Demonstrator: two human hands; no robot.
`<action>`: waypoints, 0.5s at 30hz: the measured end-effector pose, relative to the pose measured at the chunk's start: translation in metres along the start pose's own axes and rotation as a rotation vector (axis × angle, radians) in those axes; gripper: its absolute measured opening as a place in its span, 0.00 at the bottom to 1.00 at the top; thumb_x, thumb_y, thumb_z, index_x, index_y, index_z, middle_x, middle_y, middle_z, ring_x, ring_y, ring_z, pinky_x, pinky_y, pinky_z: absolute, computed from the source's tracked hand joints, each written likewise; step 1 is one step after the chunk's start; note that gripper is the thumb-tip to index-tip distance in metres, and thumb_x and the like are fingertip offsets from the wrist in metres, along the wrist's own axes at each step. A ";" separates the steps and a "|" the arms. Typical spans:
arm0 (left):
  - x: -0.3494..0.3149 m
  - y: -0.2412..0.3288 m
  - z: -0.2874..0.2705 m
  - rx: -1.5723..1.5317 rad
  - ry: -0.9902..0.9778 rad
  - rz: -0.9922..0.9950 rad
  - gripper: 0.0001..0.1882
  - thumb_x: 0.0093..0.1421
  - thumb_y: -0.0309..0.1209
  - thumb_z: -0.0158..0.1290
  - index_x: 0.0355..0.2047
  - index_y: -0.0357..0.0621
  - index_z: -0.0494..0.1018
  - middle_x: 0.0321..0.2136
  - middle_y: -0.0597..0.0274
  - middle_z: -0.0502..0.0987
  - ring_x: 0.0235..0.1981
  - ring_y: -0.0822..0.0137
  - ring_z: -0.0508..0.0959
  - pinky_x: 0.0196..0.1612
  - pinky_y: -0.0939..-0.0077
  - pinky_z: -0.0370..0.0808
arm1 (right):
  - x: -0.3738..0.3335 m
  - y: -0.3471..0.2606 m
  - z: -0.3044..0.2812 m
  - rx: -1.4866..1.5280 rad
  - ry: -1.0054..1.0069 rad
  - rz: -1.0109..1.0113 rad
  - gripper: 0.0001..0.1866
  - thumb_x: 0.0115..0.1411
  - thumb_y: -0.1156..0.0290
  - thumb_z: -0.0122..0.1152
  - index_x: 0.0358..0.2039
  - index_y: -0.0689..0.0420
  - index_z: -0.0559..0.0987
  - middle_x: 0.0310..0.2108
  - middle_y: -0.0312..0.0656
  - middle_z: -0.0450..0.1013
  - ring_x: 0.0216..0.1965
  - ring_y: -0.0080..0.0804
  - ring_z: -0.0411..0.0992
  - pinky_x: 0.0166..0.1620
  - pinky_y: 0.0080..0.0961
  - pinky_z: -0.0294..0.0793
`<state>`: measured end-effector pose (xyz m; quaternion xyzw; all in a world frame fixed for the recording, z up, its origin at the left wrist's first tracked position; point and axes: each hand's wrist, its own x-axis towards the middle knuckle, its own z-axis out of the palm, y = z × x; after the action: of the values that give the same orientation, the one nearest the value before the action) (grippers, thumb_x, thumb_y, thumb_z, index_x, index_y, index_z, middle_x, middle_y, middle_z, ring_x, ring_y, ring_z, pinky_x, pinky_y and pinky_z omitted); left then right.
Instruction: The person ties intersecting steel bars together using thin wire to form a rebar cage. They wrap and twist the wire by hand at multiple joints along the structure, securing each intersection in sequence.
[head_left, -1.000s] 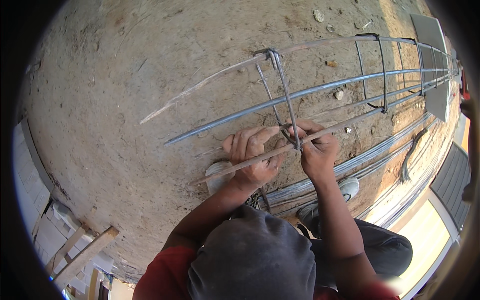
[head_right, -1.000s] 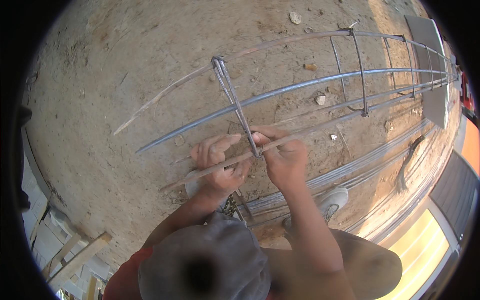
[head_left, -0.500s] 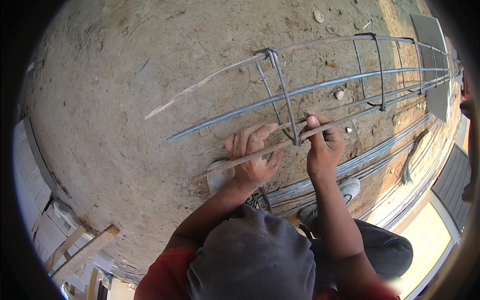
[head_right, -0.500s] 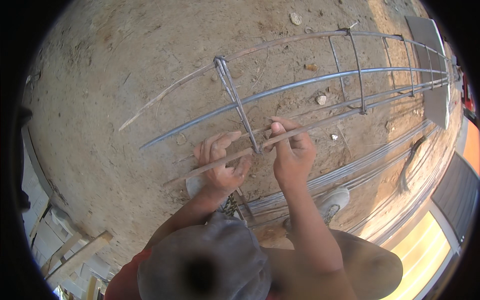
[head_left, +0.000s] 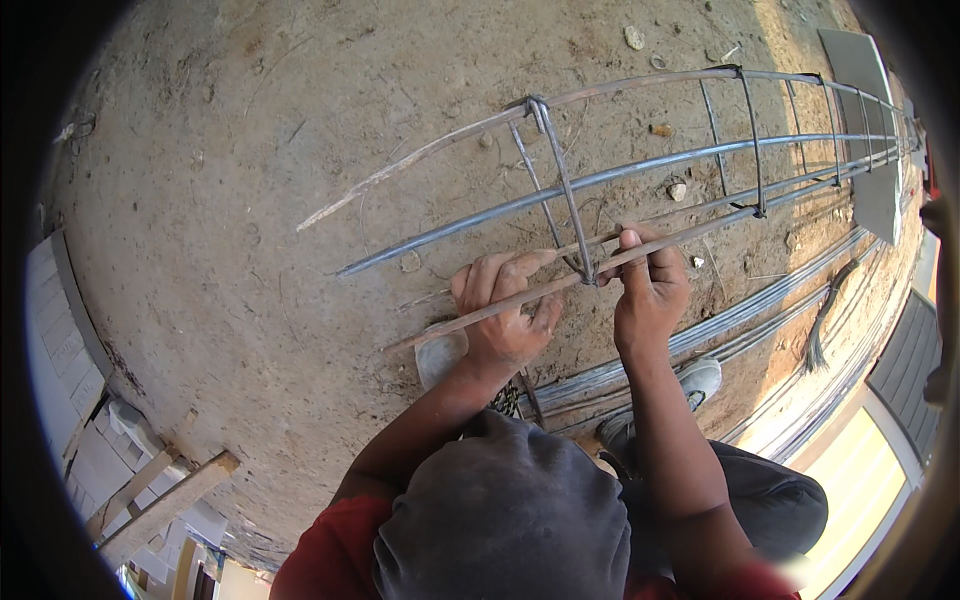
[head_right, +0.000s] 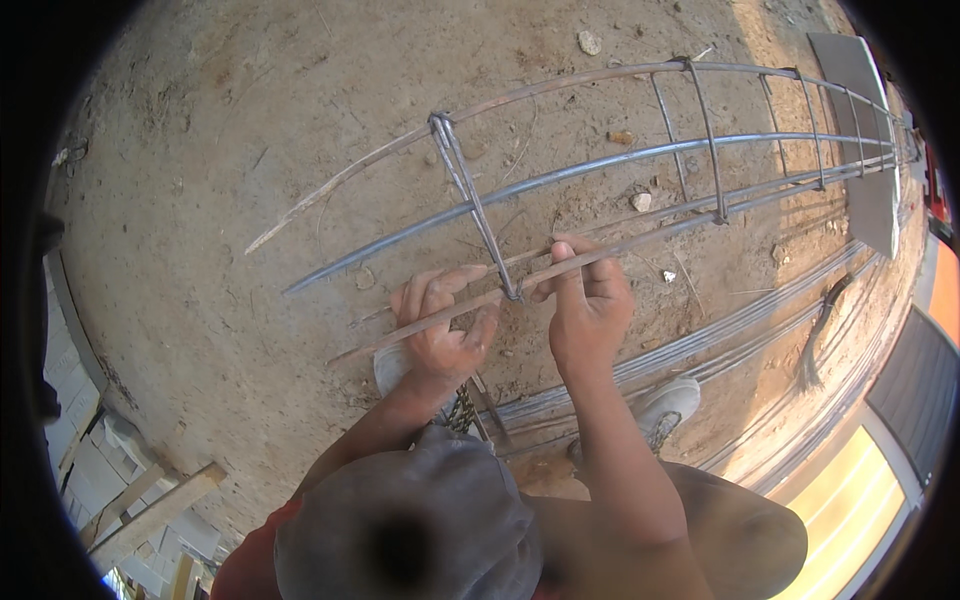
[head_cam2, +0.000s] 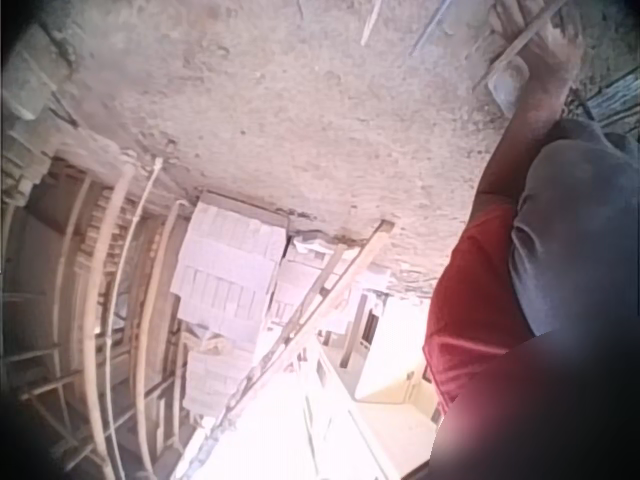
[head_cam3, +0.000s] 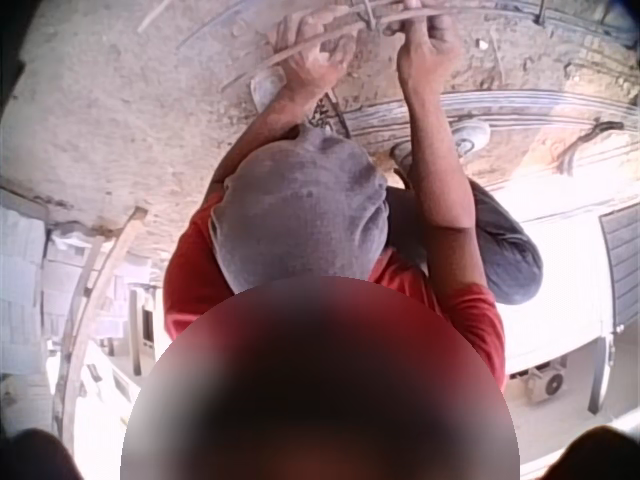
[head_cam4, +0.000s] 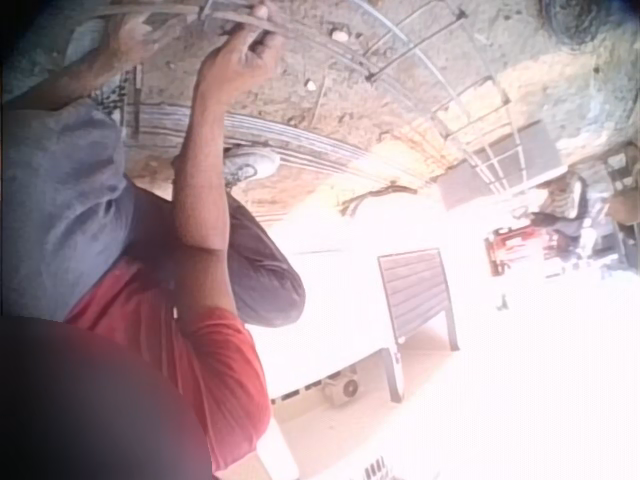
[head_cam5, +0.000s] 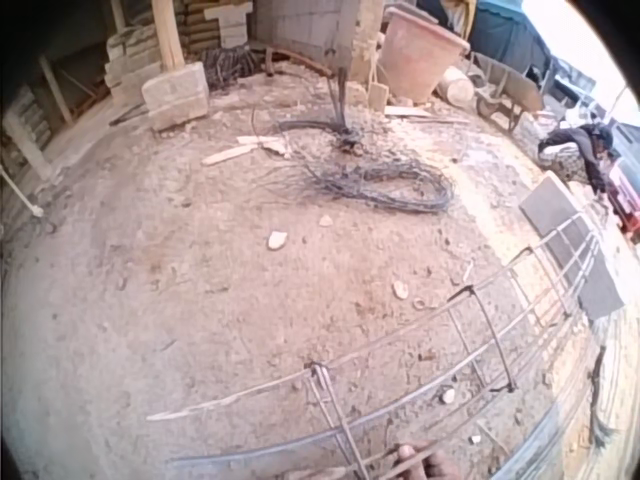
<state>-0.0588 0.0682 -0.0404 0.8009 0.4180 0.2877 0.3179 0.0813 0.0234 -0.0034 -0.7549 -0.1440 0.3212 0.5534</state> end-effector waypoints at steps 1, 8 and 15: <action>0.000 0.000 0.000 -0.001 0.002 0.001 0.16 0.47 0.33 0.65 0.37 0.46 0.75 0.38 0.68 0.79 0.39 0.64 0.74 0.45 0.64 0.64 | 0.000 0.000 0.000 0.015 -0.008 -0.009 0.11 0.64 0.72 0.58 0.41 0.67 0.76 0.27 0.40 0.75 0.22 0.21 0.71 0.27 0.16 0.70; 0.001 -0.001 0.001 -0.019 0.006 -0.001 0.15 0.47 0.31 0.65 0.35 0.47 0.76 0.39 0.69 0.79 0.40 0.63 0.74 0.45 0.63 0.64 | -0.001 0.000 0.000 0.012 -0.028 0.001 0.10 0.64 0.71 0.59 0.40 0.67 0.77 0.26 0.39 0.74 0.22 0.20 0.70 0.25 0.16 0.69; -0.002 -0.005 0.002 -0.026 0.004 -0.015 0.16 0.46 0.29 0.63 0.37 0.46 0.75 0.40 0.68 0.80 0.40 0.61 0.74 0.47 0.62 0.64 | 0.006 -0.003 -0.004 -0.094 0.036 -0.005 0.09 0.64 0.72 0.59 0.39 0.66 0.77 0.22 0.37 0.73 0.19 0.18 0.69 0.22 0.16 0.67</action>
<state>-0.0606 0.0677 -0.0457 0.7929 0.4209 0.2924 0.3298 0.0890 0.0252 -0.0018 -0.7853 -0.1507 0.2992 0.5207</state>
